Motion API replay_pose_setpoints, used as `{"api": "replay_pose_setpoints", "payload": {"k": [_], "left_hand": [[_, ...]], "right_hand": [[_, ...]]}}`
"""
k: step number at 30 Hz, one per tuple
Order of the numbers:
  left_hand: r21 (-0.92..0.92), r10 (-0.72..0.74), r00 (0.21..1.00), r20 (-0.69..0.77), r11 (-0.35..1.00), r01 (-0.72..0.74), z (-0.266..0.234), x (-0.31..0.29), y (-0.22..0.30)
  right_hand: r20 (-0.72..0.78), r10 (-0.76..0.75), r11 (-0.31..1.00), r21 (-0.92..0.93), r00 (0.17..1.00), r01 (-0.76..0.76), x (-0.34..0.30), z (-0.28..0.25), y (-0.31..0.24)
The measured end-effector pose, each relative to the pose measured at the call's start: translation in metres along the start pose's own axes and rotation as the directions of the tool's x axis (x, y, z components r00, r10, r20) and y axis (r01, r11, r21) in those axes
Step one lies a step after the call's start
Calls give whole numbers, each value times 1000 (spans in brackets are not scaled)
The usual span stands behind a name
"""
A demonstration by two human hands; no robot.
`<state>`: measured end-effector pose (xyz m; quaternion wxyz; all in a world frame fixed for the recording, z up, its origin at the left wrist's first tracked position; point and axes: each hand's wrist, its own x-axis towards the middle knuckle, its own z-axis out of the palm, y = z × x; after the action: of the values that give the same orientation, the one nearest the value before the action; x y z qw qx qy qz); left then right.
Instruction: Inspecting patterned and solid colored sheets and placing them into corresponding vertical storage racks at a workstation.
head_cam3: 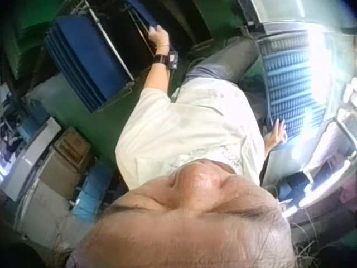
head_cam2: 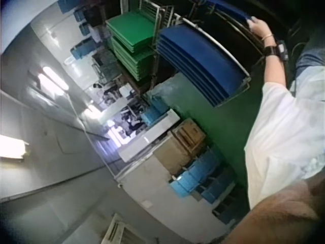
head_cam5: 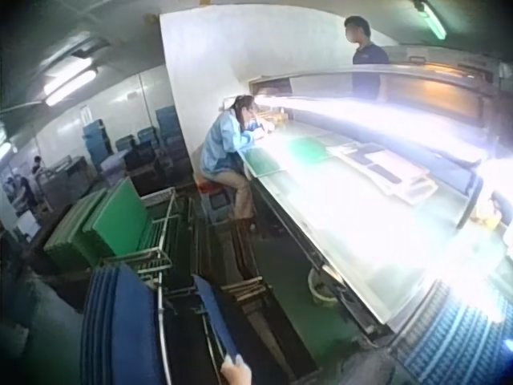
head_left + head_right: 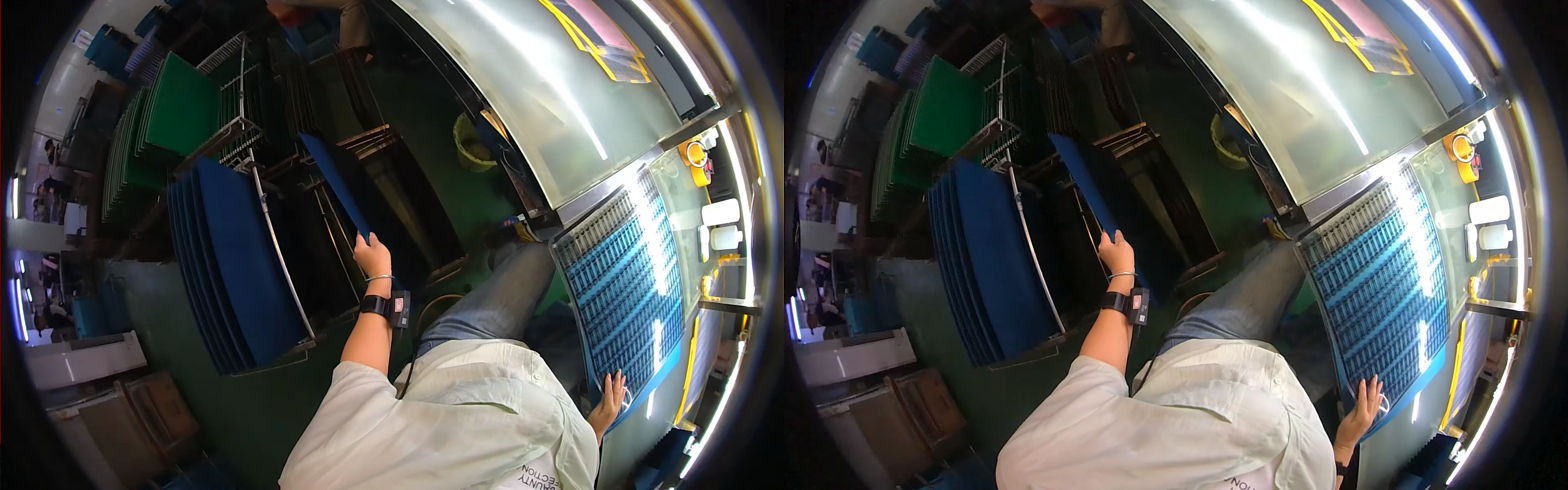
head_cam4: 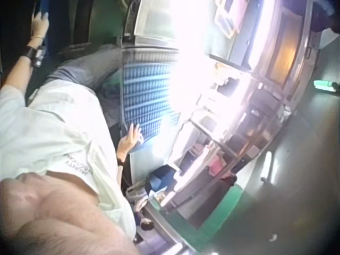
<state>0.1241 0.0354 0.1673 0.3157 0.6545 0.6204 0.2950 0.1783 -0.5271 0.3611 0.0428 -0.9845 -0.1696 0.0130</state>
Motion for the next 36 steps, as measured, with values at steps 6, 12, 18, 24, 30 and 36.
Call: {"api": "replay_pose_setpoints", "payload": {"k": [6, 12, 18, 24, 30, 36], "left_hand": [[-18, 25, 1000, -2, 1000, -25, 21, -7, -3], [-47, 63, 998, -23, 997, -64, 31, -10, -2], [-20, 70, 997, 20, 997, -70, 36, -6, 5], [34, 65, 997, 46, 997, -67, 42, 1, 8], [66, 84, 994, 75, 994, -89, 51, 14, 11], [118, 37, 991, 131, 992, -52, 73, 31, 1]], "right_hand": [[4, 51, 998, 27, 999, -51, 5, 1, 0], [11, 66, 998, 23, 998, -66, 5, 2, 0], [9, 71, 996, 49, 997, -71, 7, 2, 0], [5, 98, 994, 55, 995, -98, 7, 3, 1], [5, 108, 991, 85, 994, -108, 10, 1, 3], [15, 117, 990, 74, 993, -118, 9, -1, 2]]}}
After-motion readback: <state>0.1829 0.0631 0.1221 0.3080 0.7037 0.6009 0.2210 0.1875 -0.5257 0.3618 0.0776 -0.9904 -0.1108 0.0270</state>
